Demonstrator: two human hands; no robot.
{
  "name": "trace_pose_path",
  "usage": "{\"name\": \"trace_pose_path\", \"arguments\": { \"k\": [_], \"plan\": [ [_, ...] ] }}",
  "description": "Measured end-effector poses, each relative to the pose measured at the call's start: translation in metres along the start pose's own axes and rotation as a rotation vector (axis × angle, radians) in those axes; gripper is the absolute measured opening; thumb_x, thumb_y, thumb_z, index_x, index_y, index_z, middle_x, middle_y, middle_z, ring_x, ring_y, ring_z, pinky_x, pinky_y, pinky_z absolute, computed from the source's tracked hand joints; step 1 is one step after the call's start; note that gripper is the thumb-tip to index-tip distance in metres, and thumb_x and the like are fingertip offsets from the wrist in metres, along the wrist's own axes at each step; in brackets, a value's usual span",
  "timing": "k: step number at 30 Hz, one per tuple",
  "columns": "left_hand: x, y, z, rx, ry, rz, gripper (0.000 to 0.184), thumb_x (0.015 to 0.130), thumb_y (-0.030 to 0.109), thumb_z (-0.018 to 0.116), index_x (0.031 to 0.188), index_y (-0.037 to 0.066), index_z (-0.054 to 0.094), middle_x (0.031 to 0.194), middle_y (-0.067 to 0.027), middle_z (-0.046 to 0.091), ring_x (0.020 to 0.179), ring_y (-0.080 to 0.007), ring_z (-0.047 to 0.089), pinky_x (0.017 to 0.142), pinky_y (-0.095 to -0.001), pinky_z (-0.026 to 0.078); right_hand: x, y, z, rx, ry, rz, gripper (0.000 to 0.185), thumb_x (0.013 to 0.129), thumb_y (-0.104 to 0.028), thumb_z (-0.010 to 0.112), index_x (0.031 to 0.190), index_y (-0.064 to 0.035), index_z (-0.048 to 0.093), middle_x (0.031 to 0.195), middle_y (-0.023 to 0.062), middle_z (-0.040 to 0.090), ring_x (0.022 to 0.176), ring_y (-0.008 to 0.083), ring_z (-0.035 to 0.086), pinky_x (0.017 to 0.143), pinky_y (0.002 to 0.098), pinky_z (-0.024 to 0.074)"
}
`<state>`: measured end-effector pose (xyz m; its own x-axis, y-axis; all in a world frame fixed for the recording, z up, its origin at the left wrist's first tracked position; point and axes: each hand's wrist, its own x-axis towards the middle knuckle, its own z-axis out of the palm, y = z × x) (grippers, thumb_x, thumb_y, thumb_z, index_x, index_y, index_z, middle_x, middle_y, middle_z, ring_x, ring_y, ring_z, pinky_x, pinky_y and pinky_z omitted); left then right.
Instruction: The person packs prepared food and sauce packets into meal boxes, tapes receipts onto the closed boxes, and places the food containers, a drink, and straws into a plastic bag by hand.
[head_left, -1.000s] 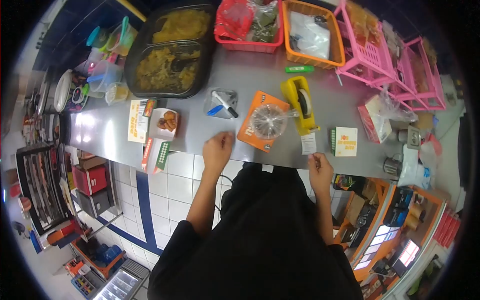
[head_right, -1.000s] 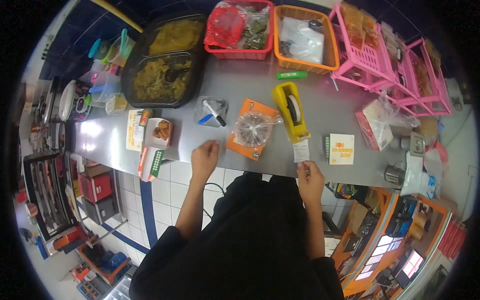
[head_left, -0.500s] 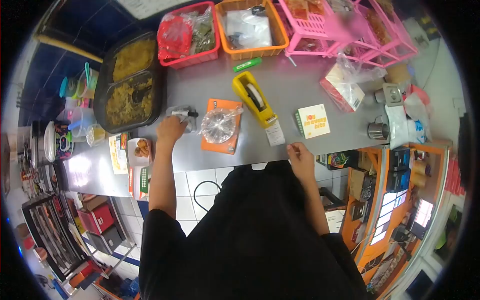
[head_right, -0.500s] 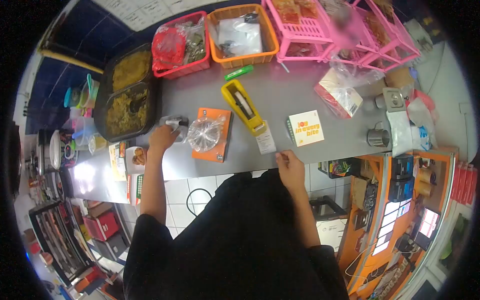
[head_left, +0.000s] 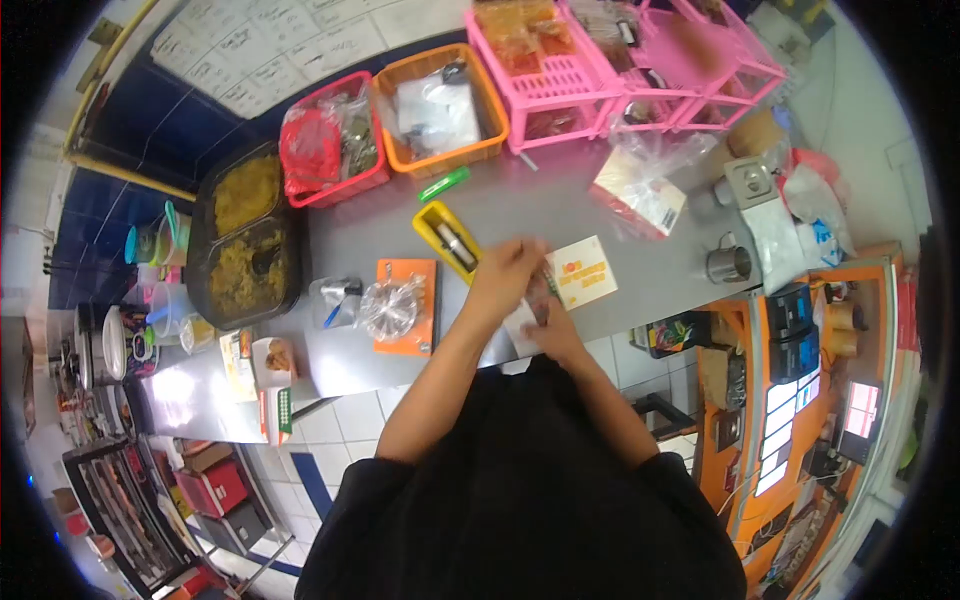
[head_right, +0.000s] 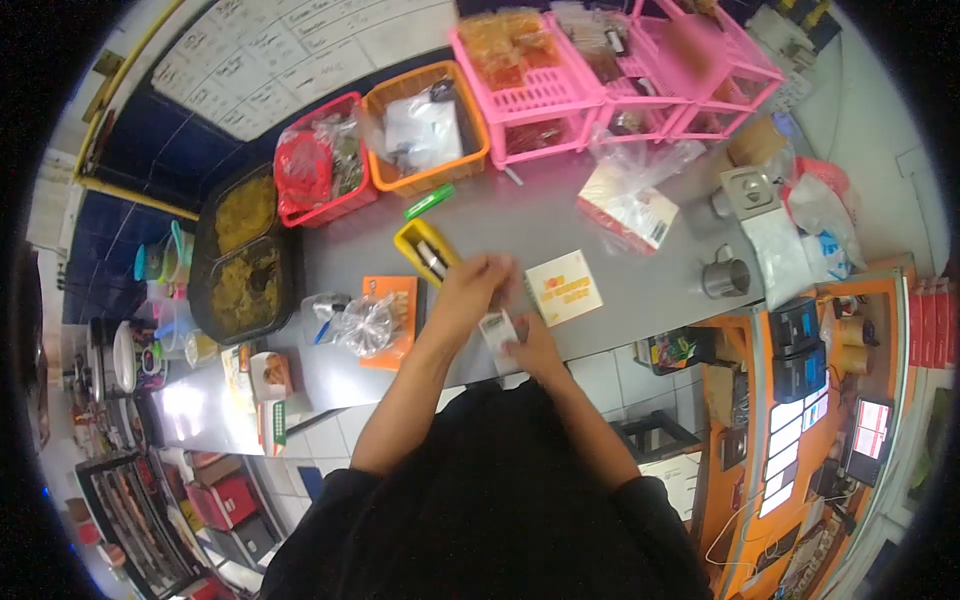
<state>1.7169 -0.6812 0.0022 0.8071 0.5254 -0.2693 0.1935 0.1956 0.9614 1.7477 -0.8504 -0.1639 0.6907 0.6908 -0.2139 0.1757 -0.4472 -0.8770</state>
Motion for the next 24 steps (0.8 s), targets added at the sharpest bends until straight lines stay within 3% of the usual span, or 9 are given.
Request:
{"name": "trace_pose_path", "arguments": {
  "k": [1,2,4,7,9,11,17,21,24],
  "plan": [
    [0.052,-0.023,0.010,0.107,0.058,0.091,0.023,0.096,0.020,0.059,0.094,0.000,0.069,0.075,-0.0091,0.067,0.066,-0.0172,0.062,0.060,-0.0335,0.049,-0.010,0.008,-0.013,-0.070,-0.023,-0.131,0.049,0.078,-0.014,0.079,0.117,-0.0038,0.052,0.087,0.0129,0.066,0.072,0.0202,0.064,0.063,0.0378,0.0523],
    [0.098,-0.044,0.024,0.208,0.111,0.184,0.021,0.096,0.018,0.057,0.096,0.000,0.069,0.077,-0.0131,0.069,0.067,-0.0228,0.066,0.062,-0.0378,0.052,-0.027,-0.004,-0.031,0.040,-0.157,0.099,0.049,0.080,-0.010,0.077,0.120,-0.0042,0.050,0.093,0.0141,0.068,0.078,0.0202,0.066,0.067,0.0368,0.0549],
    [0.164,-0.075,0.026,0.942,0.273,0.524,0.022,0.094,0.015,0.053,0.098,0.000,0.069,0.086,-0.0215,0.071,0.075,-0.0346,0.069,0.068,-0.0478,0.053,-0.056,0.025,-0.038,0.345,-0.235,0.193,0.061,0.085,0.002,0.066,0.139,-0.0049,0.038,0.109,0.0147,0.066,0.090,0.0244,0.068,0.077,0.0401,0.0573],
    [0.225,-0.093,0.025,1.247,0.253,0.384,0.033,0.096,0.028,0.053,0.091,0.001,0.070,0.083,-0.0220,0.071,0.073,-0.0367,0.069,0.065,-0.0500,0.054,-0.095,-0.002,-0.088,0.354,-0.123,0.058,0.065,0.083,0.007,0.059,0.145,-0.0063,0.046,0.122,0.0099,0.061,0.118,0.0219,0.055,0.104,0.0354,0.0432],
    [0.248,-0.107,0.028,1.387,0.212,0.317,0.042,0.097,0.037,0.053,0.086,0.001,0.071,0.080,-0.0224,0.071,0.071,-0.0381,0.069,0.063,-0.0515,0.054,-0.112,-0.008,-0.126,0.356,-0.086,0.107,0.058,0.087,0.004,0.056,0.144,-0.0111,0.053,0.126,0.0107,0.064,0.114,0.0213,0.057,0.101,0.0337,0.0448],
    [0.272,-0.138,0.011,1.482,0.368,0.555,0.026,0.093,0.022,0.058,0.086,0.000,0.068,0.082,-0.0200,0.071,0.070,-0.0397,0.069,0.064,-0.0514,0.056,-0.125,-0.010,-0.160,0.388,0.004,0.240,0.051,0.091,-0.001,0.056,0.141,-0.0116,0.056,0.123,0.0117,0.066,0.109,0.0199,0.060,0.096,0.0336,0.0473],
    [0.283,-0.141,-0.028,1.519,0.330,0.207,0.023,0.087,0.017,0.057,0.092,-0.003,0.065,0.089,-0.0266,0.071,0.078,-0.0424,0.071,0.066,-0.0529,0.056,-0.094,0.025,-0.190,0.490,0.123,0.205,0.040,0.094,-0.005,0.057,0.134,-0.0071,0.061,0.120,0.0117,0.067,0.107,0.0186,0.061,0.094,0.0331,0.0485],
    [0.228,-0.129,-0.014,1.548,0.179,0.317,0.030,0.089,0.023,0.058,0.102,-0.003,0.065,0.090,-0.0250,0.071,0.079,-0.0371,0.072,0.067,-0.0455,0.058,-0.042,0.027,-0.198,0.362,0.076,-0.006,0.039,0.093,-0.006,0.058,0.133,-0.0066,0.061,0.123,0.0124,0.066,0.110,0.0212,0.062,0.095,0.0348,0.0487],
    [0.176,-0.090,-0.040,0.660,-0.058,-0.216,0.037,0.090,0.024,0.060,0.120,0.001,0.062,0.100,-0.0131,0.069,0.085,-0.0246,0.068,0.076,-0.0339,0.056,-0.003,0.010,-0.187,0.233,-0.003,-0.065,0.047,0.092,-0.008,0.058,0.139,-0.0094,0.056,0.130,0.0160,0.064,0.113,0.0256,0.062,0.099,0.0374,0.0478]
  ]
}}
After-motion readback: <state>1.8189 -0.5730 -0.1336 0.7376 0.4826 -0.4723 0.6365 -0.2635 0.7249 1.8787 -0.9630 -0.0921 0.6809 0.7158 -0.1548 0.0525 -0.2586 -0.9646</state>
